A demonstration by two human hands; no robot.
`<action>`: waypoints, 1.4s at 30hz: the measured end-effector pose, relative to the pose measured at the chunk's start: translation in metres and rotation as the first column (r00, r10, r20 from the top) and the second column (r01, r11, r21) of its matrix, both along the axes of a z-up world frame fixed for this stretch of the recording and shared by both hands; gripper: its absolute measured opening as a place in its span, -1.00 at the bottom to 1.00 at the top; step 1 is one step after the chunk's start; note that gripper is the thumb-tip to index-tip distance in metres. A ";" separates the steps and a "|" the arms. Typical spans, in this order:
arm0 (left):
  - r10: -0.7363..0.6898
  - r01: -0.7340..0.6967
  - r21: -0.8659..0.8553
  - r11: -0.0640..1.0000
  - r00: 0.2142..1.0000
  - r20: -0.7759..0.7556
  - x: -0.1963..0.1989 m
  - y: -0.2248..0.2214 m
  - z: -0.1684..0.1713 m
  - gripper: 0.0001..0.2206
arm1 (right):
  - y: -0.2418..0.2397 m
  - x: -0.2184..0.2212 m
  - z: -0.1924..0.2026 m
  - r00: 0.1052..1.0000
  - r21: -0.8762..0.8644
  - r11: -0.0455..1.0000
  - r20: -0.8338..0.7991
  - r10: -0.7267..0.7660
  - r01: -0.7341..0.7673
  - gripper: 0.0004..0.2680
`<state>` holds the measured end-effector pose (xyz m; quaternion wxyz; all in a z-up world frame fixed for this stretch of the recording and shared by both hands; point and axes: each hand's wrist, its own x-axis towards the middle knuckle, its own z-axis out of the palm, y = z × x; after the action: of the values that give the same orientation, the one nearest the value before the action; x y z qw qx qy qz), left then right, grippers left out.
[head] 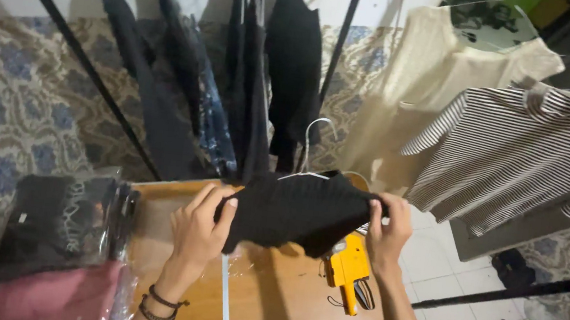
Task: Hanging a black shirt on a hanger and placing it on a clothing rack.
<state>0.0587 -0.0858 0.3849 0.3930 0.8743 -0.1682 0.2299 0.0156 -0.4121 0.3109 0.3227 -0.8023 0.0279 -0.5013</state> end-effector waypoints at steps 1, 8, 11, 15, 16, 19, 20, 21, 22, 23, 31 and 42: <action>-0.012 0.011 0.003 1.000 1.000 0.012 0.002 -0.006 0.007 -0.89 | -0.007 -0.001 0.006 1.000 0.003 1.000 0.012 -0.012 0.011 -0.94; -0.251 0.250 0.026 0.968 0.954 0.164 0.025 -0.065 0.046 -0.88 | -0.066 -0.018 0.045 0.990 0.030 0.991 0.059 -0.129 0.127 -0.93; -0.319 0.313 0.059 0.948 0.932 0.175 0.041 -0.090 0.053 -0.87 | -0.091 -0.023 0.055 0.984 0.025 0.986 0.055 -0.168 0.166 -0.92; -0.427 0.403 0.144 0.904 0.861 0.275 0.066 -0.123 0.062 -0.87 | -0.123 -0.025 0.067 0.978 0.008 0.980 0.069 -0.199 0.199 -0.93; -0.436 0.413 0.143 0.900 0.859 0.268 0.070 -0.129 0.066 -0.87 | -0.131 -0.023 0.070 0.976 0.009 0.978 0.062 -0.209 0.209 -0.93; -0.484 0.477 0.103 0.873 0.823 0.298 0.086 -0.144 0.081 -0.86 | -0.151 -0.014 0.085 0.978 0.073 0.977 0.051 -0.204 0.200 -0.91; -0.466 0.462 0.088 0.882 0.835 0.293 0.092 -0.148 0.086 -0.84 | -0.153 -0.012 0.093 0.982 0.047 0.983 0.057 -0.179 0.176 -0.90; -0.447 0.446 0.074 0.892 0.847 0.288 0.098 -0.151 0.092 -0.83 | -0.156 -0.009 0.102 0.986 0.022 0.988 0.065 -0.151 0.150 -0.89; -0.450 0.448 0.075 0.891 0.845 0.289 0.102 -0.151 0.096 -0.83 | -0.162 -0.005 0.107 0.986 0.024 0.988 0.066 -0.154 0.153 -0.89; -0.422 0.420 0.077 0.904 0.853 0.307 0.106 -0.152 0.101 -0.83 | -0.168 -0.001 0.113 0.994 0.108 0.989 -0.050 -0.094 0.099 -0.86; -0.283 0.285 0.056 0.957 0.869 0.406 0.146 -0.129 0.106 -0.84 | -0.216 0.038 0.140 0.976 -0.005 0.998 -0.210 -0.062 0.063 -0.71; -0.162 0.201 -0.025 0.979 0.853 0.497 0.161 -0.140 0.114 -0.84 | -0.268 0.081 0.153 0.773 -0.521 0.804 -0.369 -0.516 0.288 -0.62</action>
<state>0.2193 -0.2254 0.4987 0.3901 0.7515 -0.3356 0.4129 0.0968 -0.6802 0.4641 -0.0012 -0.9278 0.1724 -0.3309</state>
